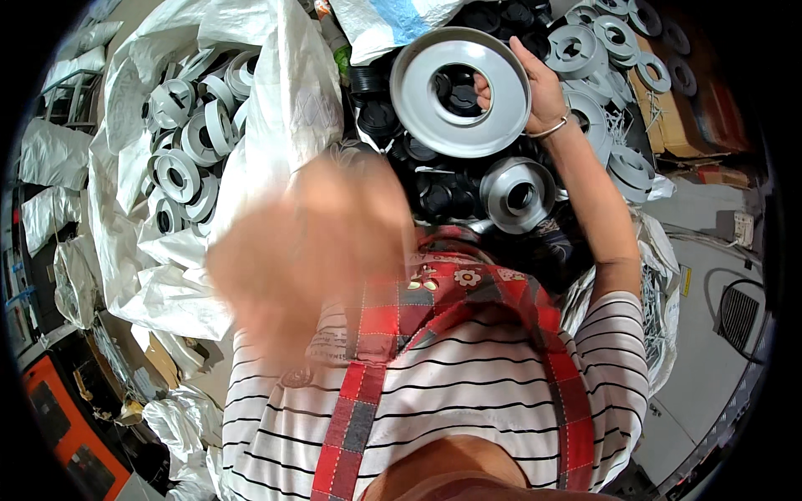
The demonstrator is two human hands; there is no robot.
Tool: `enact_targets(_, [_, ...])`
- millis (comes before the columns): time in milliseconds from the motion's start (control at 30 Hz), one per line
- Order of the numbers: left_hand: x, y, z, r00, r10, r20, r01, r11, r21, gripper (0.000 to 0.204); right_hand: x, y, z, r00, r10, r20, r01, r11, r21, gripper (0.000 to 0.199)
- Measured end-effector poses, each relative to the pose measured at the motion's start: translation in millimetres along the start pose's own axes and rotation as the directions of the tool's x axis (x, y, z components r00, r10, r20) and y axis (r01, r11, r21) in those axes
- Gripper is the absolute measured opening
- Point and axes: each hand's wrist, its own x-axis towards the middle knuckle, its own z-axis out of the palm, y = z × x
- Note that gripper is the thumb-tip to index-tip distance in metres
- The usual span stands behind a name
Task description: The person repeatedly picks up white circular plastic parts and black circular plastic parts, then fits the black part into the center of the white part. They place the assembled units into a large white sack. The person continues this repetitive assembly process throughout the clip.
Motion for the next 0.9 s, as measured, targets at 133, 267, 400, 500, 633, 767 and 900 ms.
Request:
enact_targets(133, [-25,-60,-54,0.594,-0.415,-0.689,0.572,0.82,-0.001,0.066,40,10,37,0.977,0.128,0.173,-0.161,0.967,0.195,0.058])
enact_targets(267, [-44,-57,-88,0.327,-0.589,-0.739,0.523,0.764,-0.377,0.036,121,45,31,0.995,-0.084,-0.05,0.021,0.688,-0.725,0.035])
enact_targets(400, [-55,-57,-105,0.337,-0.319,-0.886,0.529,0.842,-0.102,0.029,178,131,0,0.964,-0.052,0.261,0.219,-0.404,-0.888,0.059])
enact_targets(500, [-57,-60,-109,0.341,-0.291,-0.894,0.54,0.839,-0.067,0.032,180,151,-5,0.99,0.138,-0.015,0.057,-0.508,-0.86,0.059])
enact_targets(633, [-62,-65,-106,0.393,-0.231,-0.89,0.529,0.849,0.013,0.034,147,121,-17,0.995,0.069,0.078,0.101,-0.434,-0.895,0.044])
enact_targets(767, [-57,-84,-92,0.48,-0.228,-0.847,0.581,0.806,0.112,0.035,91,70,-22,0.993,0.075,-0.09,-0.061,-0.326,-0.943,0.039])
enact_targets(900, [-51,-102,-68,0.457,-0.502,-0.735,0.639,0.76,-0.122,0.032,43,38,-7,0.934,-0.34,-0.112,-0.075,0.12,-0.99,0.033])
